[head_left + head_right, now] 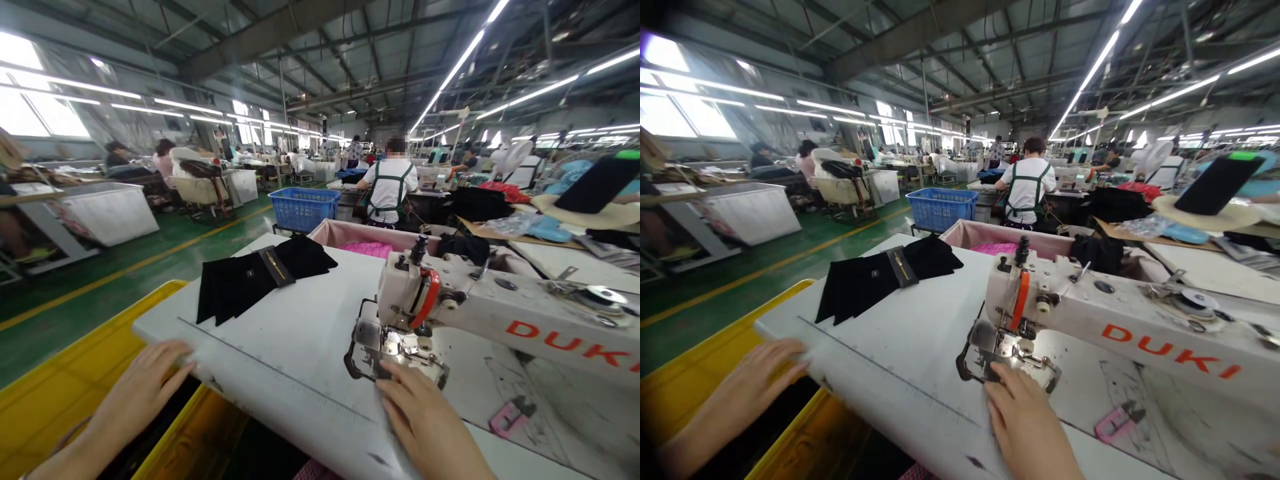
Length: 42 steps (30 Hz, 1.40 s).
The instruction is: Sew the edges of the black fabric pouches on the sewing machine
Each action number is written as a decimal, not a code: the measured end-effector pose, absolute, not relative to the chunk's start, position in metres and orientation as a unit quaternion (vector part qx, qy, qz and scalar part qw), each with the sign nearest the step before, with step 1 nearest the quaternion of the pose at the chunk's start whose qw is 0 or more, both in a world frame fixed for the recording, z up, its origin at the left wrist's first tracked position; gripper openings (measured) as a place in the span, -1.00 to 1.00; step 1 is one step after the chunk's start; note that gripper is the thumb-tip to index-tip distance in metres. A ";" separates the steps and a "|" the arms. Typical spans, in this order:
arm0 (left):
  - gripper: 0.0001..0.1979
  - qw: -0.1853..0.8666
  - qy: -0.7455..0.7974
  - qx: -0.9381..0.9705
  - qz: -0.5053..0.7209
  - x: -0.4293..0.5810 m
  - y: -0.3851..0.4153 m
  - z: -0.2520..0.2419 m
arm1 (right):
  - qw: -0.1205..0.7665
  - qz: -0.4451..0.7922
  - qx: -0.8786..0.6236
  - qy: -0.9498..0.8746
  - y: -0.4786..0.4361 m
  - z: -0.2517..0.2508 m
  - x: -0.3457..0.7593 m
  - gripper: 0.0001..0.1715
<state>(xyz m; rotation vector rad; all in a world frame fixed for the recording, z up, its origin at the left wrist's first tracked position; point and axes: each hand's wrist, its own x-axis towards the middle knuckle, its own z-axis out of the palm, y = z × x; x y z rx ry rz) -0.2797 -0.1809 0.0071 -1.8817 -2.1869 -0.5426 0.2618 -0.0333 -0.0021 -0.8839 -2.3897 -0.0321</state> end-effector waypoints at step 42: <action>-0.92 -0.281 -0.578 -0.747 -0.167 -0.003 -0.072 0.083 | 0.412 0.170 -0.428 -0.786 -0.083 0.005 0.234 -0.62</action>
